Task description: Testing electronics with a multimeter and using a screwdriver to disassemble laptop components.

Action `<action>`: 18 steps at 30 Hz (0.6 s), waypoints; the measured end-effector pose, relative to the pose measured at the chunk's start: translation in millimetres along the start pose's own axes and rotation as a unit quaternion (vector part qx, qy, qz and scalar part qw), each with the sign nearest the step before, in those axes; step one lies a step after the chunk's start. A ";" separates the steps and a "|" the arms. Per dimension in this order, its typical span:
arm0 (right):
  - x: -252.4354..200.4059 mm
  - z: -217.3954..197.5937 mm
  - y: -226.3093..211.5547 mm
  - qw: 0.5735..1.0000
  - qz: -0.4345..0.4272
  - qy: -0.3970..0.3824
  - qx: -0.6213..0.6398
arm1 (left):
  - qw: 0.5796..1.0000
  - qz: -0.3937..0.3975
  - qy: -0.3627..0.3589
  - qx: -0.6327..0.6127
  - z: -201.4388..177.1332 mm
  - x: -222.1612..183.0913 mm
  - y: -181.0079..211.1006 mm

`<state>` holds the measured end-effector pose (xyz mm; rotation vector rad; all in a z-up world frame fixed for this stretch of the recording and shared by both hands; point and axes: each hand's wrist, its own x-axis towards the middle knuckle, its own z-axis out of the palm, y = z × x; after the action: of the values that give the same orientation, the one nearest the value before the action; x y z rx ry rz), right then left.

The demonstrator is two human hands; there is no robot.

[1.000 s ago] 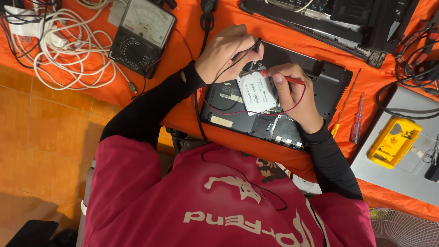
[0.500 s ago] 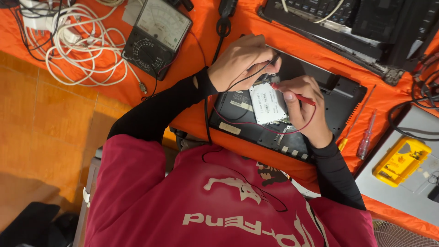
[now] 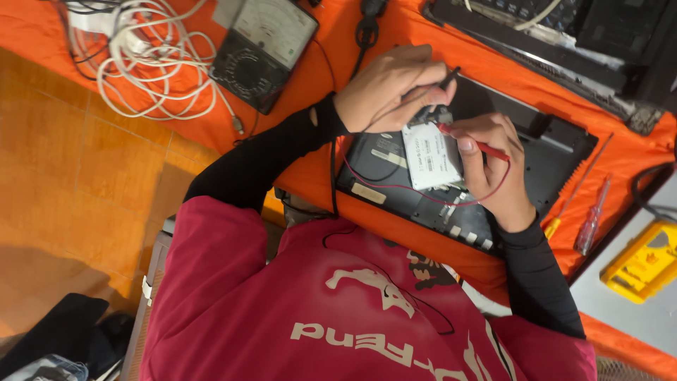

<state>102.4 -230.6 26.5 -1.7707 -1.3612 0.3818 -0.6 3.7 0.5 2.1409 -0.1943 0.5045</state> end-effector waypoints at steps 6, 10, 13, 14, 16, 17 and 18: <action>-0.4 -0.6 4.1 1.000 -0.015 -0.005 -0.008 | 1.000 0.002 -0.011 -0.025 0.5 0.6 -4.0; -1.4 -0.2 5.1 1.000 -0.011 -0.003 -0.006 | 1.000 0.005 -0.014 -0.019 0.0 -1.8 -5.1; -0.1 -0.3 5.9 1.000 -0.020 0.000 -0.006 | 1.000 -0.004 -0.020 -0.019 -1.2 0.3 -3.9; -0.5 0.5 7.1 1.000 -0.023 0.002 0.004 | 0.999 -0.016 -0.027 -0.024 -2.7 1.1 -2.8; -0.3 1.0 6.6 1.000 -0.025 0.009 0.011 | 0.999 -0.024 -0.039 -0.030 -5.5 1.3 0.8; 0.3 0.1 4.7 1.000 -0.020 0.003 0.010 | 0.998 -0.034 -0.042 -0.036 -6.9 1.2 3.7; 3.0 -2.8 4.1 1.000 -0.017 0.003 0.003 | 0.997 -0.037 -0.046 -0.041 -8.7 5.7 4.6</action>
<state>108.0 -229.4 25.8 -1.7400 -1.3836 0.3622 0.6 8.3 10.8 2.0850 -0.1835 0.3488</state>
